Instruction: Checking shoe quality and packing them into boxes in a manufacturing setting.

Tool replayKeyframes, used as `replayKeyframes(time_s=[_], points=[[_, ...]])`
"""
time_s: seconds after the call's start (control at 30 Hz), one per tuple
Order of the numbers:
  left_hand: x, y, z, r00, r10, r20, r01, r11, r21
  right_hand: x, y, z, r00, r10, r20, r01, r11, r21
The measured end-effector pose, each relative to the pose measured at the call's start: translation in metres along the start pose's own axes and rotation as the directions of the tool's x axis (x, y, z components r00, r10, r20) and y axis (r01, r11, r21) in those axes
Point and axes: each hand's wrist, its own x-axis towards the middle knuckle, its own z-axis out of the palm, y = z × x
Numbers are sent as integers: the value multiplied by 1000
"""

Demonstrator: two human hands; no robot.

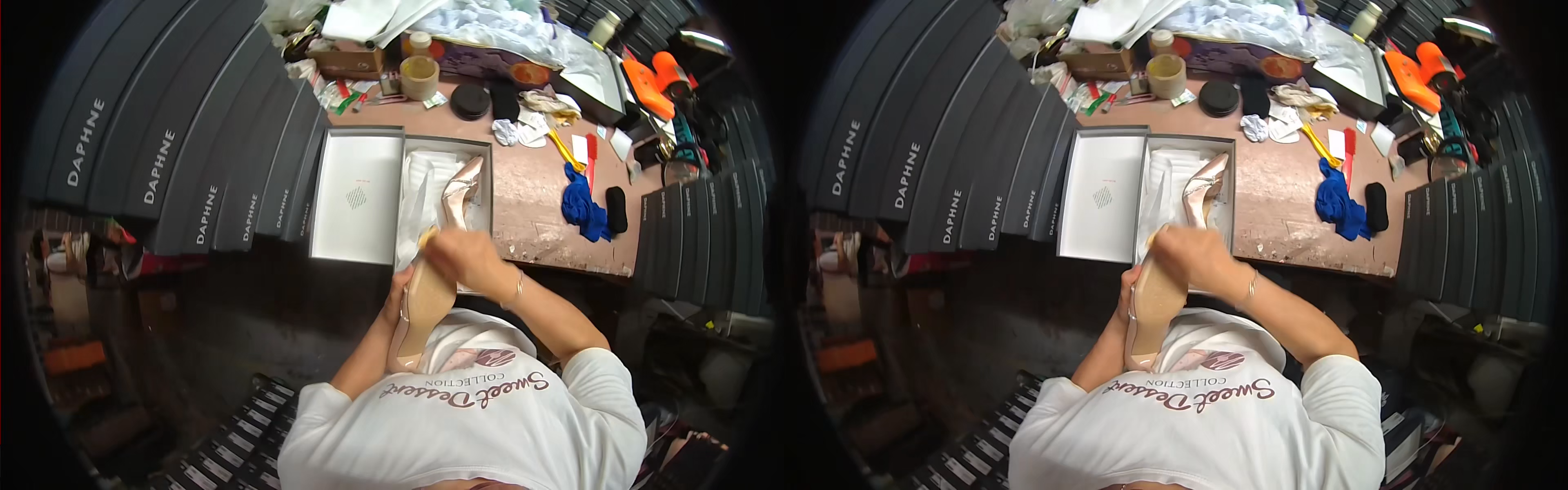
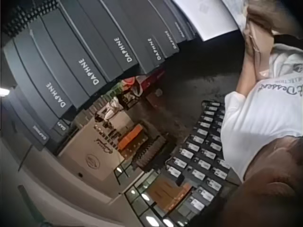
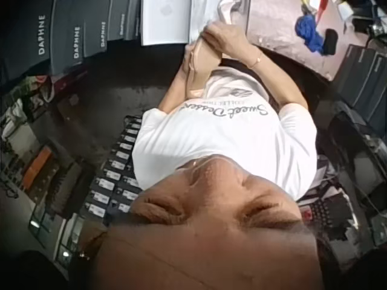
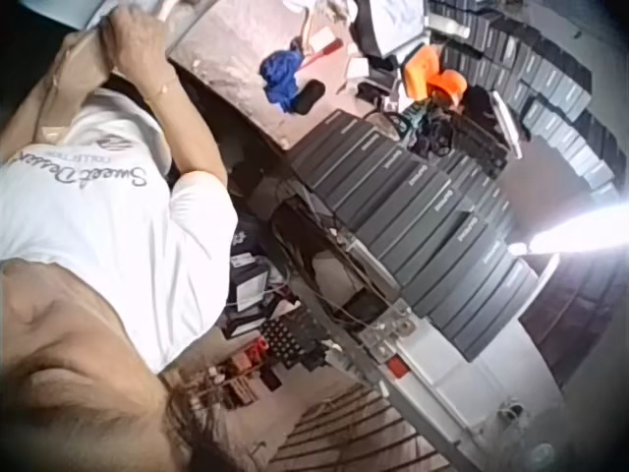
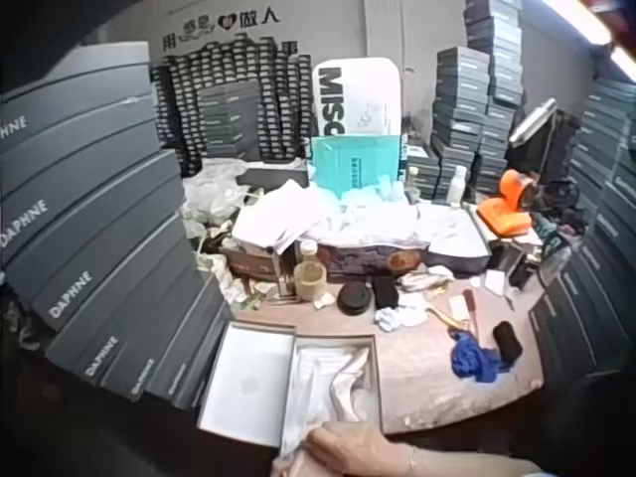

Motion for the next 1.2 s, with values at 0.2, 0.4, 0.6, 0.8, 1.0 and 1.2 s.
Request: replayKeyframes(time_s=[0.2,0.4,0.6,0.8,1.0,1.2], points=[[-8,-7,3,993,55,102,-55,998,-3,3,-8,-2,997,4,-81,-1,999,40],[-12,8,21,986,135,97,-132,991,-33,-46,-40,1,950,-307,-63,312,943,113],[-14,8,42,971,222,-86,-227,972,-66,-36,-12,6,997,-72,9,73,994,-79],[-13,56,28,945,316,-86,-283,920,271,-28,68,12,796,604,37,-374,443,815],[29,154,40,638,701,320,-219,-233,948,-32,65,28,610,465,642,-482,-426,766],[53,88,24,844,530,83,-389,498,775,-26,69,17,651,487,582,-460,-357,813]])
